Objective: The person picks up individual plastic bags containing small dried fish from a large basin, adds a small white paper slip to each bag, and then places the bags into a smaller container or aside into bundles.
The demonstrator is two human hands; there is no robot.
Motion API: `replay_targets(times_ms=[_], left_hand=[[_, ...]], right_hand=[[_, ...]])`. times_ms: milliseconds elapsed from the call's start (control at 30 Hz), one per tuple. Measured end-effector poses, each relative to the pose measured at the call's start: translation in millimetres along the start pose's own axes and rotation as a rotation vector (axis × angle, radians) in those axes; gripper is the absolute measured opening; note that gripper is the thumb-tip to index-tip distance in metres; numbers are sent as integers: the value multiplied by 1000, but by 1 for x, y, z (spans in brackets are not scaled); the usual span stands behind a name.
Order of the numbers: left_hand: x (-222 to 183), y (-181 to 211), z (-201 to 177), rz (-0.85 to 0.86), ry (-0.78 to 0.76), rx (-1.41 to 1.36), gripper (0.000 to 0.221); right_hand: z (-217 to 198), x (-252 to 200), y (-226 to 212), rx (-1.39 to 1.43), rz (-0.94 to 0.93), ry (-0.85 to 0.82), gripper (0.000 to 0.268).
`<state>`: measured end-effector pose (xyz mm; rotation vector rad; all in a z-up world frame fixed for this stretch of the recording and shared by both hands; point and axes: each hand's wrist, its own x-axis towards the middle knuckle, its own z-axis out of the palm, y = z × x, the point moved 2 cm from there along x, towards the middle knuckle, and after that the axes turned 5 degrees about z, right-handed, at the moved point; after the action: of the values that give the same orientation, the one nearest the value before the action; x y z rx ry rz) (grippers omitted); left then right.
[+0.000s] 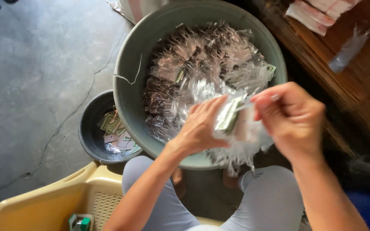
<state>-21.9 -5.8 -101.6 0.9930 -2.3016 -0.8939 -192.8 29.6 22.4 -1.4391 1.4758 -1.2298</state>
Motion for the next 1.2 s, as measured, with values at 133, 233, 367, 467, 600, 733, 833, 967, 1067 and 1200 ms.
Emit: replay_targets(times_ms=[133,233,367,467,600,733,833,967,1067,1200], left_hand=[[-24,-41,6,-386,-419,160,157],[-11,-7,-11,153,147,-256,92],[13,25,27,226,169,-709,22],[25,17,67,-22,203,-1435,22],[5,1,27,123,398,-477,10],[-2,-6,30,29,444,-439,13],[2,-3,41,34,502,-470,17],[6,-31,52,-115,485,-665,19],[9,-29,48,-84,329,-370,15],[10,-1,42,116,291,-275,21]], right_hand=[[0,-5,32,-6,46,-179,20],[10,-1,31,-202,-118,-177,11],[35,-3,13,-211,-473,-80,11],[45,6,12,7,-597,-50,12],[23,4,48,178,-387,-5,38],[33,-16,126,-63,-146,-57,30],[32,-16,132,-237,-217,4,14],[17,-18,109,-195,-256,78,14],[10,-21,95,-361,-472,76,18],[4,-14,105,-379,-406,59,18]])
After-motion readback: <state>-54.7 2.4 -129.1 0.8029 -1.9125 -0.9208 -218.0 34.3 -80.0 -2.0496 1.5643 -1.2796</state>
